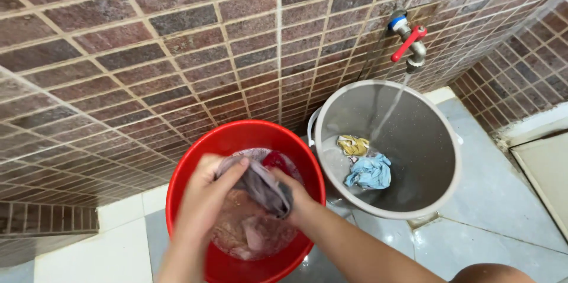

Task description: The person fills a bucket with water from a faucet, pours it into another bucket with clothes, and scrubs each garment by hand before wringing it out and placing it into the first bucket.

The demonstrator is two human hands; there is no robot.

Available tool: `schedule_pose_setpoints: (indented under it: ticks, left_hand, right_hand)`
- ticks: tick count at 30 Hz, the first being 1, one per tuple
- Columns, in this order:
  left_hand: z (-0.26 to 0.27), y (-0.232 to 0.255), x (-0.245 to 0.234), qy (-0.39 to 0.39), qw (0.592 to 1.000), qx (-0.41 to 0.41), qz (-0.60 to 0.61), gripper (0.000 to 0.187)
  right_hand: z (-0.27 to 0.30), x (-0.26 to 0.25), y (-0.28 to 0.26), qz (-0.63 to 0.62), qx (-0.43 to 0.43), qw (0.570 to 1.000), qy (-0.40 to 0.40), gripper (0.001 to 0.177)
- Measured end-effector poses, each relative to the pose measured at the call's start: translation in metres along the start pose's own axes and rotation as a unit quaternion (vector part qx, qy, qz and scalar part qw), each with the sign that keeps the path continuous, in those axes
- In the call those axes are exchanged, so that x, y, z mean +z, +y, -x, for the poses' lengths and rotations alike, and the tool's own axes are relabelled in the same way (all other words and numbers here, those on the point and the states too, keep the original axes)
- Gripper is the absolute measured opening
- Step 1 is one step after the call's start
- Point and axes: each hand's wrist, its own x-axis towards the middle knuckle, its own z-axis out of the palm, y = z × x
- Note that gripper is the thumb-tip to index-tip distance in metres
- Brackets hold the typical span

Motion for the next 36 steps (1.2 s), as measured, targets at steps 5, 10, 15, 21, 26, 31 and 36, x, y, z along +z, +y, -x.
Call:
schedule_pose_setpoints:
  ticks: [5, 10, 15, 21, 26, 31, 36]
  left_hand:
    - [-0.026, -0.123, 0.034, 0.089, 0.915, -0.229, 0.32, 0.029]
    - [-0.015, -0.185, 0.068, 0.119, 0.889, -0.197, 0.397, 0.032]
    - [-0.034, -0.204, 0.059, 0.106, 0.89, -0.217, 0.386, 0.034]
    - [-0.006, -0.18, 0.06, 0.18, 0.891, -0.319, 0.27, 0.033]
    - [-0.004, -0.177, 0.032, 0.067, 0.792, -0.183, -0.579, 0.058]
    - [0.004, -0.261, 0.034, -0.136, 0.773, -0.079, -0.615, 0.046]
    - [-0.013, -0.316, 0.031, -0.41, 0.632, -0.091, -0.652, 0.035]
  right_hand:
    - [0.052, 0.068, 0.045, 0.468, -0.4, 0.729, 0.298, 0.035]
    - [0.068, 0.068, -0.013, 0.594, -0.368, 0.688, 0.195, 0.02]
    - [0.059, 0.063, -0.02, 0.506, -0.321, 0.757, 0.259, 0.025]
    - [0.043, 0.053, -0.02, 0.55, -0.286, 0.741, 0.257, 0.031]
    - [0.012, 0.007, -0.035, 0.65, -0.174, 0.696, 0.252, 0.058]
    - [-0.001, -0.014, -0.039, 0.73, -0.121, 0.654, 0.157, 0.071]
    - [-0.008, -0.02, -0.024, 0.733, -0.099, 0.669, 0.077, 0.057]
